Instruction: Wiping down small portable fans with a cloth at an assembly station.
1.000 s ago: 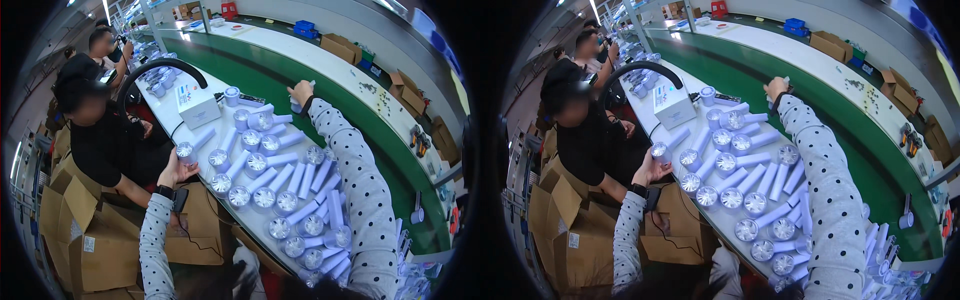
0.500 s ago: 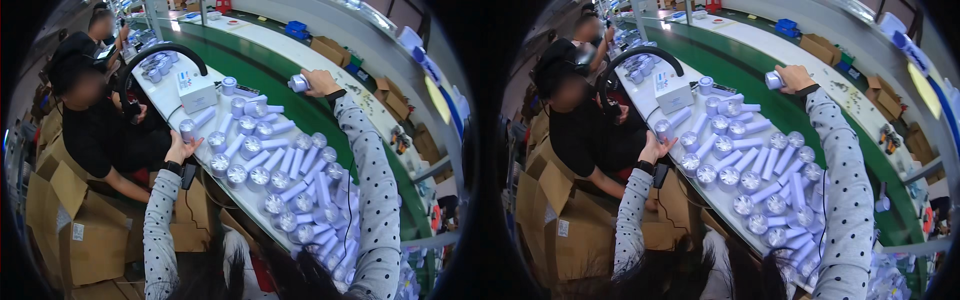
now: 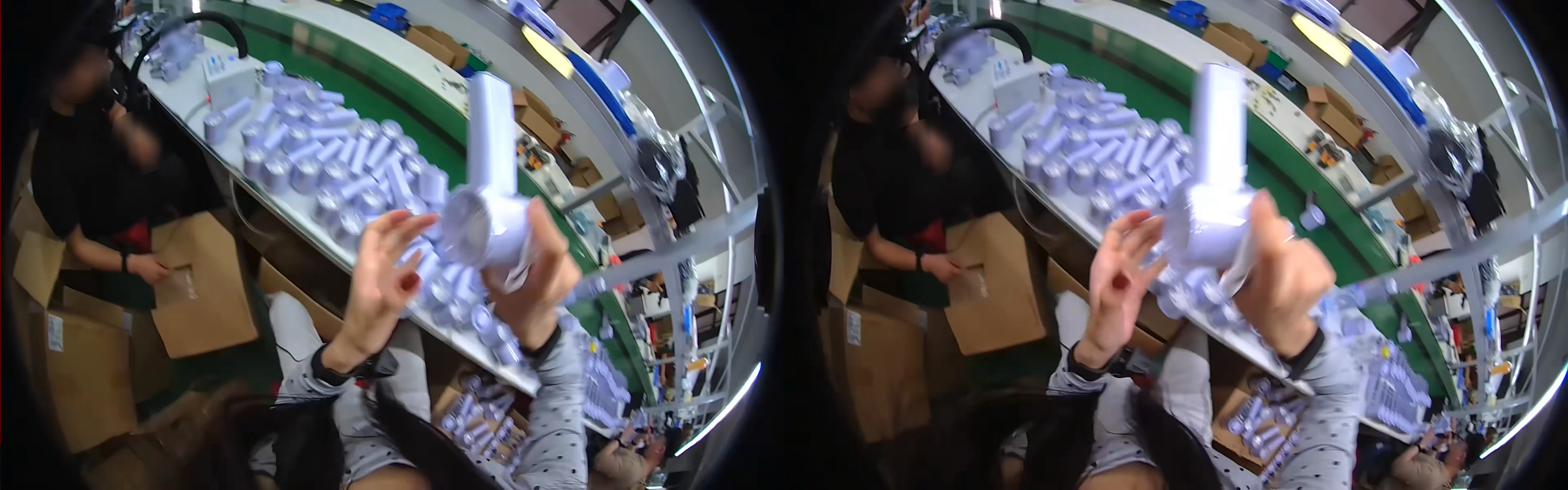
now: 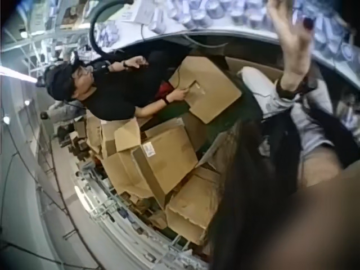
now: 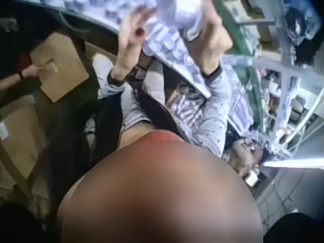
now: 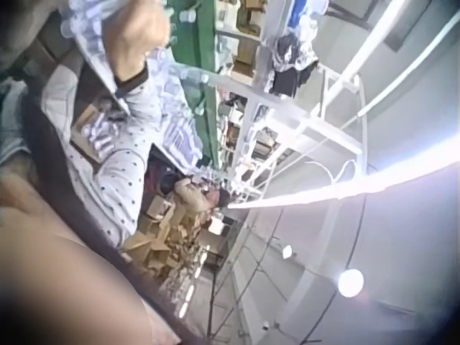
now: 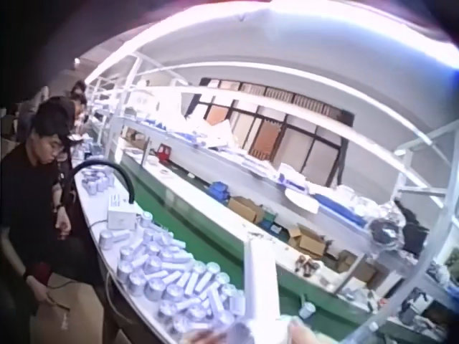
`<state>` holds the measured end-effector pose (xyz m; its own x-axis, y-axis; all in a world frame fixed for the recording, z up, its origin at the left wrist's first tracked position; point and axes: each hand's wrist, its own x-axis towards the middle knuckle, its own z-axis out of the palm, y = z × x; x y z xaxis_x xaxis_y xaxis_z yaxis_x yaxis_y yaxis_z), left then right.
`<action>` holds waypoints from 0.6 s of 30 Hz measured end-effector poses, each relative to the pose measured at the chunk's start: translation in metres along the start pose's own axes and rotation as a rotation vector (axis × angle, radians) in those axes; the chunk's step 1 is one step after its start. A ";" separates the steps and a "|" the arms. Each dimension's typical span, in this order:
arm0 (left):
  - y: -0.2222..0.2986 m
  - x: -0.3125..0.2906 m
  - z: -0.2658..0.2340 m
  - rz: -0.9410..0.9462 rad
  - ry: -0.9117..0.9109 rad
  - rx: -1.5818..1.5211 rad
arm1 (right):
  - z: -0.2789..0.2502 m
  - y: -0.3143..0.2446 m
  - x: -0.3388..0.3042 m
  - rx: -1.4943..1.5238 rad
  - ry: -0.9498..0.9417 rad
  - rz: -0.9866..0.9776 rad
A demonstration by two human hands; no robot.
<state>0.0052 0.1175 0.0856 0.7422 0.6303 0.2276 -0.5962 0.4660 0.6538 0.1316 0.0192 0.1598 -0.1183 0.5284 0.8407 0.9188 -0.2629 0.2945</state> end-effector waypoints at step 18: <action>-0.016 -0.104 0.045 -0.568 -0.373 -0.333 | -0.117 -0.069 -0.326 1.682 -0.473 2.752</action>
<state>-0.0486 0.0166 0.0846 0.9819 0.0130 0.1890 -0.1085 0.8565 0.5047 0.0628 -0.2298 -0.0815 0.1466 0.5082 -0.8487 -0.9828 -0.0227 -0.1833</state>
